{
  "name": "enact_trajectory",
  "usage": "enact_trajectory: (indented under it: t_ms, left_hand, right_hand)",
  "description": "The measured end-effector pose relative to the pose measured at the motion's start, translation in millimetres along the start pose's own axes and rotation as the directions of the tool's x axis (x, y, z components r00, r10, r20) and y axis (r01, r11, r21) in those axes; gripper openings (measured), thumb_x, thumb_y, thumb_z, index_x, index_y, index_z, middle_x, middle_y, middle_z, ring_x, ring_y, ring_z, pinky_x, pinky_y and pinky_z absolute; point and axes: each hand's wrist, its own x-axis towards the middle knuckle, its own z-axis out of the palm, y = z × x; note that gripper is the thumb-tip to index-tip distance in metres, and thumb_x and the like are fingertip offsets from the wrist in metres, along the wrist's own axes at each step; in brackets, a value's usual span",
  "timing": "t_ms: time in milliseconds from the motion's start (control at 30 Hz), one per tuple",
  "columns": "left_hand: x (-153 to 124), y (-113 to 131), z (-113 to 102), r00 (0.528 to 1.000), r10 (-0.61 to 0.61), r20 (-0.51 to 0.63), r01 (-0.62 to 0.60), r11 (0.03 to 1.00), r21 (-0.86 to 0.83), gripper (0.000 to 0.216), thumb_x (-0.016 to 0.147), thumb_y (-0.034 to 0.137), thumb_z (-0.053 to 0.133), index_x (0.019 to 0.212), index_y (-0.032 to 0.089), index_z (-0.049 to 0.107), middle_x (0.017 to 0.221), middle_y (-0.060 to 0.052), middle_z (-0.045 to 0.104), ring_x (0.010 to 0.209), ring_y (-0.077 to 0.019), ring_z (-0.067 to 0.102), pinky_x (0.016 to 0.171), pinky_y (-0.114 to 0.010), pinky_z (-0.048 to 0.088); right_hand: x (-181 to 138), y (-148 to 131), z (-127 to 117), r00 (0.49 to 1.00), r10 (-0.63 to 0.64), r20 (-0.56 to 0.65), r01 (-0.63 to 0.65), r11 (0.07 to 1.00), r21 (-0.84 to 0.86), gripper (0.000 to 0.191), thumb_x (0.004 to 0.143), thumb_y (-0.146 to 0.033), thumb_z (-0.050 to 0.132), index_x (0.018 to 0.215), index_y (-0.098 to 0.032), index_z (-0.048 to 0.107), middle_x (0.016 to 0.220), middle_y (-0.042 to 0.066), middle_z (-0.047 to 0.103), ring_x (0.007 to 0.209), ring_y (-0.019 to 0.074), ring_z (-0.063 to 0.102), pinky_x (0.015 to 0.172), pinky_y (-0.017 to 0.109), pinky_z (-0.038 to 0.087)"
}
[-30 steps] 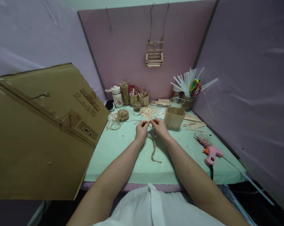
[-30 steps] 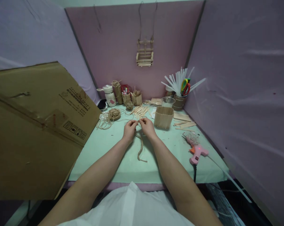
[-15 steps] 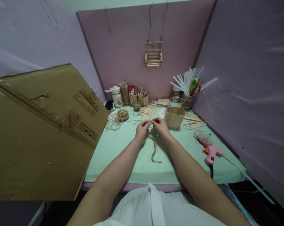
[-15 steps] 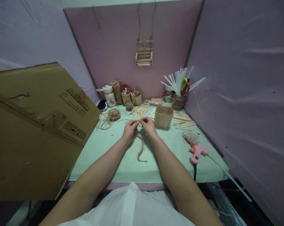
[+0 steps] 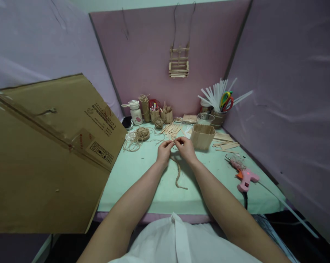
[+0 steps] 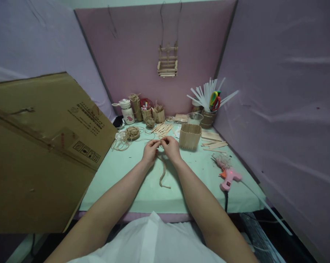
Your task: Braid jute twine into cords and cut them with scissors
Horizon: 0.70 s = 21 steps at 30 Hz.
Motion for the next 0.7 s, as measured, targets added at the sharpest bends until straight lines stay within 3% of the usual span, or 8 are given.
enact_trajectory:
  t_ms: [167, 333, 433, 533, 600, 700]
  left_hand:
    - [-1.0, 1.7, -0.3, 1.000, -0.015, -0.020, 0.016, 0.999, 0.046, 0.016, 0.064, 0.029, 0.063, 0.071, 0.015, 0.060, 0.067, 0.000, 0.058, 0.062, -0.0094, 0.049, 0.054, -0.021, 0.031]
    - [1.7, -0.2, -1.3, 0.993, 0.117, -0.028, -0.111, 0.983, 0.145, 0.013, 0.065, 0.028, 0.062, 0.068, 0.015, 0.060, 0.065, 0.001, 0.057, 0.064, -0.0096, 0.050, 0.061, -0.022, 0.038]
    - [4.4, 0.1, -2.5, 0.998, -0.051, -0.028, 0.051, 0.999, -0.011, 0.011, 0.065, 0.026, 0.062, 0.065, 0.016, 0.057, 0.060, 0.002, 0.053, 0.058, -0.0086, 0.046, 0.053, -0.021, 0.034]
    - [6.6, 1.6, -4.7, 0.953, -0.287, 0.093, 0.300, 0.935, -0.188, 0.014, 0.067, 0.025, 0.062, 0.062, 0.015, 0.054, 0.054, 0.001, 0.048, 0.050, -0.0078, 0.042, 0.046, -0.021, 0.029]
    - [6.5, 2.4, -5.8, 0.933, -0.320, 0.165, 0.353, 0.902, -0.248, 0.014, 0.067, 0.024, 0.063, 0.064, 0.015, 0.054, 0.055, 0.001, 0.048, 0.049, -0.0071, 0.040, 0.045, -0.021, 0.028]
    - [4.0, 2.0, -5.4, 0.961, -0.230, 0.155, 0.265, 0.926, -0.269, 0.016, 0.064, 0.024, 0.068, 0.071, 0.015, 0.056, 0.062, 0.001, 0.052, 0.053, -0.0063, 0.043, 0.045, -0.019, 0.027]
  right_hand:
    - [-0.9, 0.3, 3.0, 1.000, -0.027, -0.007, 0.027, 0.998, -0.054, 0.015, 0.073, -0.031, 0.049, 0.068, -0.019, 0.057, 0.069, 0.002, 0.058, 0.069, 0.0160, 0.051, 0.068, 0.029, 0.040]
    - [-1.7, -0.4, 4.2, 0.999, -0.044, 0.006, 0.045, 0.996, -0.078, 0.014, 0.072, -0.030, 0.049, 0.065, -0.020, 0.054, 0.068, 0.002, 0.056, 0.068, 0.0158, 0.050, 0.068, 0.029, 0.040]
    - [-3.8, -3.4, 4.9, 0.997, -0.070, 0.016, 0.071, 0.995, -0.068, 0.013, 0.073, -0.029, 0.048, 0.066, -0.020, 0.052, 0.069, 0.002, 0.055, 0.068, 0.0157, 0.049, 0.067, 0.028, 0.040]
    - [-5.9, -6.5, 5.6, 0.991, -0.124, 0.041, 0.126, 0.990, -0.060, 0.010, 0.074, -0.028, 0.048, 0.068, -0.021, 0.053, 0.073, 0.002, 0.055, 0.069, 0.0157, 0.050, 0.068, 0.028, 0.039]
    - [-5.7, -6.7, 5.4, 0.991, -0.128, 0.042, 0.130, 0.990, -0.049, 0.011, 0.074, -0.029, 0.048, 0.069, -0.021, 0.053, 0.074, 0.002, 0.056, 0.070, 0.0158, 0.050, 0.069, 0.028, 0.040]
    - [-2.7, -3.1, 4.4, 0.999, -0.038, 0.037, 0.038, 0.999, 0.011, 0.014, 0.074, -0.032, 0.050, 0.072, -0.020, 0.056, 0.074, 0.002, 0.057, 0.071, 0.0160, 0.051, 0.069, 0.029, 0.041]
